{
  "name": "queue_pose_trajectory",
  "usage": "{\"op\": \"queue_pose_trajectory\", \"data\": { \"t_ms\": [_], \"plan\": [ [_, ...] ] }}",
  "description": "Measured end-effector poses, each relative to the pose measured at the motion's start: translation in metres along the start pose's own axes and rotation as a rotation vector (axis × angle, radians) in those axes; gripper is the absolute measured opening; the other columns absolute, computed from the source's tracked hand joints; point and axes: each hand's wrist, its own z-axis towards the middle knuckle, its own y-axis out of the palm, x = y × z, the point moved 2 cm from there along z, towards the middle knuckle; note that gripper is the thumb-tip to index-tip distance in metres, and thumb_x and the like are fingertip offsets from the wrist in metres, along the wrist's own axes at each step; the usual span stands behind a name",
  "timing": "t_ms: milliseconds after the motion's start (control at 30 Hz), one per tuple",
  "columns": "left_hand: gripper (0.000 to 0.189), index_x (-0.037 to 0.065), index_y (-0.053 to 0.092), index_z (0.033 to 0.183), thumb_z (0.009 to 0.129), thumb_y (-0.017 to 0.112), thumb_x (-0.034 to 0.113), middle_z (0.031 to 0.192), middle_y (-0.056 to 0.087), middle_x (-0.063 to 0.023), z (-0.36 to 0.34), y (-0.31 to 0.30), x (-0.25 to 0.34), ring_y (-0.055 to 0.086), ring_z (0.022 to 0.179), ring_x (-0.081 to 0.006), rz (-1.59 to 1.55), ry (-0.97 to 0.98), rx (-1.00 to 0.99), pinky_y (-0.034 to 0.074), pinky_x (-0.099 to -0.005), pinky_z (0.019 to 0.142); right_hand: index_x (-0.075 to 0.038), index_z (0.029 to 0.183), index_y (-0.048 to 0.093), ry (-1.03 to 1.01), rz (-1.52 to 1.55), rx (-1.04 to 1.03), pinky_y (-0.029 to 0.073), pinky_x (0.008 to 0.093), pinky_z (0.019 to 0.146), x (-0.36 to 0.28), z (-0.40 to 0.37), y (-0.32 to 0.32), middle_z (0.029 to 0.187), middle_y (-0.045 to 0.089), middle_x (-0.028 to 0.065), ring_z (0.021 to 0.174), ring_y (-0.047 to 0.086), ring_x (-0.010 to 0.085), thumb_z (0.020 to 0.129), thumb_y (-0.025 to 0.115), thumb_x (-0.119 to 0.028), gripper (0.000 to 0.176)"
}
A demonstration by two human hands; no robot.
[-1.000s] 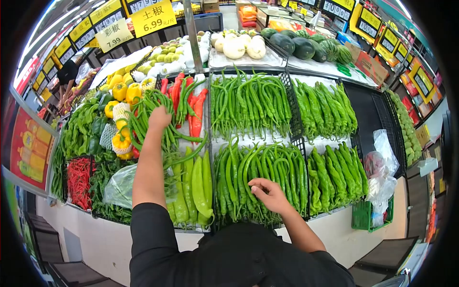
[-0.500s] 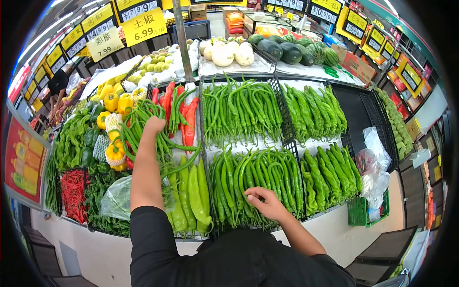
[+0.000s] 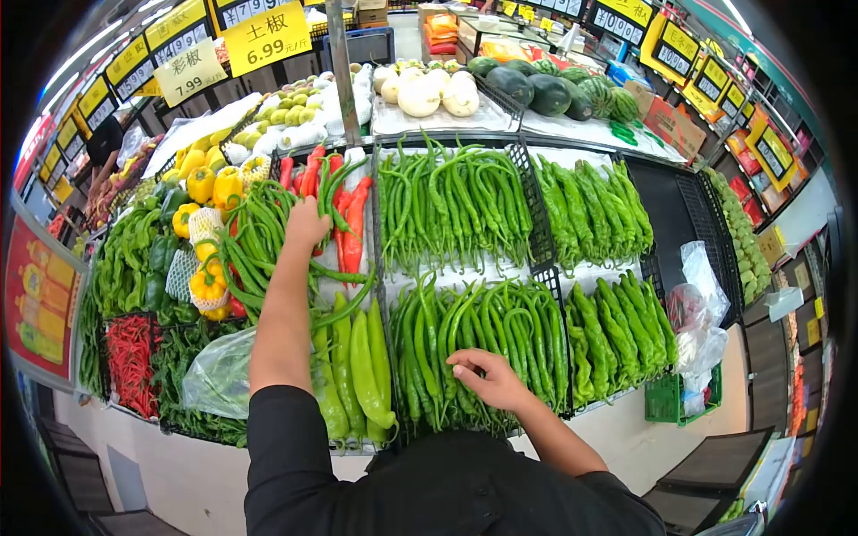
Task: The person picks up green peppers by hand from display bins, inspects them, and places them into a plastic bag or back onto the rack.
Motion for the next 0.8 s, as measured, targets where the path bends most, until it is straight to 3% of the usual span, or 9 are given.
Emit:
{"op": "queue_pose_trajectory", "data": {
  "t_ms": [133, 333, 467, 500, 600, 633, 733, 800],
  "plan": [
    [0.06, -0.004, 0.048, 0.115, 0.075, 0.076, 0.03, 0.115, 0.058, -0.0301, 0.005, 0.018, 0.018, 0.059, 0.108, -0.0445, -0.022, -0.122, 0.005, 0.048, -0.0488, 0.095, -0.002, 0.11, 0.066, 0.05, 0.033, -0.008, 0.046, 0.026, 0.068, 0.009, -0.001, -0.002, 0.086, 0.062, -0.0006, 0.074, 0.052, 0.0072, 0.095, 0.063, -0.015, 0.02],
    [0.061, -0.004, 0.046, 0.117, 0.075, 0.075, 0.03, 0.117, 0.058, -0.029, 0.018, 0.022, 0.015, 0.059, 0.109, -0.044, -0.049, -0.186, -0.044, 0.049, -0.0479, 0.095, -0.003, 0.11, 0.066, 0.012, -0.025, 0.057, 0.047, 0.0288, 0.068, 0.016, -0.002, -0.008, 0.089, 0.064, 0.005, 0.074, 0.056, 0.0117, 0.094, 0.063, -0.017, 0.021],
    [0.053, -0.003, 0.052, 0.112, 0.074, 0.073, 0.027, 0.112, 0.063, -0.0291, 0.017, 0.015, 0.016, 0.062, 0.105, -0.0417, -0.111, -0.244, -0.055, 0.05, -0.0482, 0.091, -0.003, 0.11, 0.066, -0.006, -0.039, 0.049, 0.047, 0.029, 0.067, 0.015, 0.0, -0.009, 0.088, 0.064, 0.0054, 0.074, 0.056, 0.0123, 0.094, 0.063, -0.017, 0.022],
    [0.048, -0.004, 0.055, 0.107, 0.074, 0.073, 0.027, 0.104, 0.067, -0.0273, 0.018, 0.01, 0.016, 0.069, 0.093, -0.0359, -0.108, -0.218, 0.016, 0.054, -0.0445, 0.082, -0.003, 0.11, 0.066, -0.016, -0.046, 0.043, 0.047, 0.0291, 0.067, 0.013, 0.0, -0.009, 0.087, 0.063, 0.0055, 0.074, 0.056, 0.0125, 0.094, 0.063, -0.018, 0.022],
    [0.046, -0.005, 0.057, 0.105, 0.074, 0.073, 0.025, 0.096, 0.068, -0.0228, 0.021, -0.014, 0.012, 0.071, 0.077, -0.0261, -0.486, -0.305, -0.004, 0.055, -0.0375, 0.07, -0.003, 0.11, 0.065, -0.028, -0.023, 0.016, 0.047, 0.0294, 0.066, 0.009, 0.0, -0.008, 0.086, 0.063, 0.006, 0.073, 0.055, 0.0133, 0.094, 0.063, -0.018, 0.022],
    [0.043, -0.004, 0.055, 0.11, 0.079, 0.071, 0.02, 0.086, 0.067, -0.0155, 0.018, -0.023, 0.013, 0.066, 0.063, -0.0176, -0.608, -0.242, 0.067, 0.053, -0.0323, 0.059, -0.003, 0.11, 0.065, -0.035, -0.019, 0.011, 0.047, 0.0296, 0.066, 0.007, 0.0, -0.008, 0.086, 0.062, 0.0061, 0.072, 0.055, 0.0134, 0.094, 0.062, -0.018, 0.022],
    [0.031, -0.003, 0.051, 0.11, 0.085, 0.063, 0.011, 0.076, 0.063, -0.0118, 0.007, -0.054, 0.025, 0.06, 0.058, -0.0167, -0.916, -0.213, 0.243, 0.049, -0.0317, 0.055, -0.003, 0.11, 0.065, -0.064, -0.017, -0.01, 0.047, 0.0303, 0.066, 0.004, -0.001, -0.005, 0.086, 0.062, 0.0066, 0.072, 0.055, 0.0141, 0.094, 0.062, -0.019, 0.022],
    [0.026, 0.0, 0.048, 0.109, 0.087, 0.06, 0.006, 0.074, 0.058, -0.0081, -0.004, -0.08, 0.032, 0.058, 0.057, -0.0174, -1.086, -0.234, 0.23, 0.048, -0.0312, 0.053, -0.003, 0.11, 0.065, -0.087, -0.028, -0.022, 0.047, 0.031, 0.067, 0.003, -0.003, -0.003, 0.085, 0.062, 0.0071, 0.073, 0.055, 0.0146, 0.095, 0.062, -0.02, 0.023]
  ]
}}
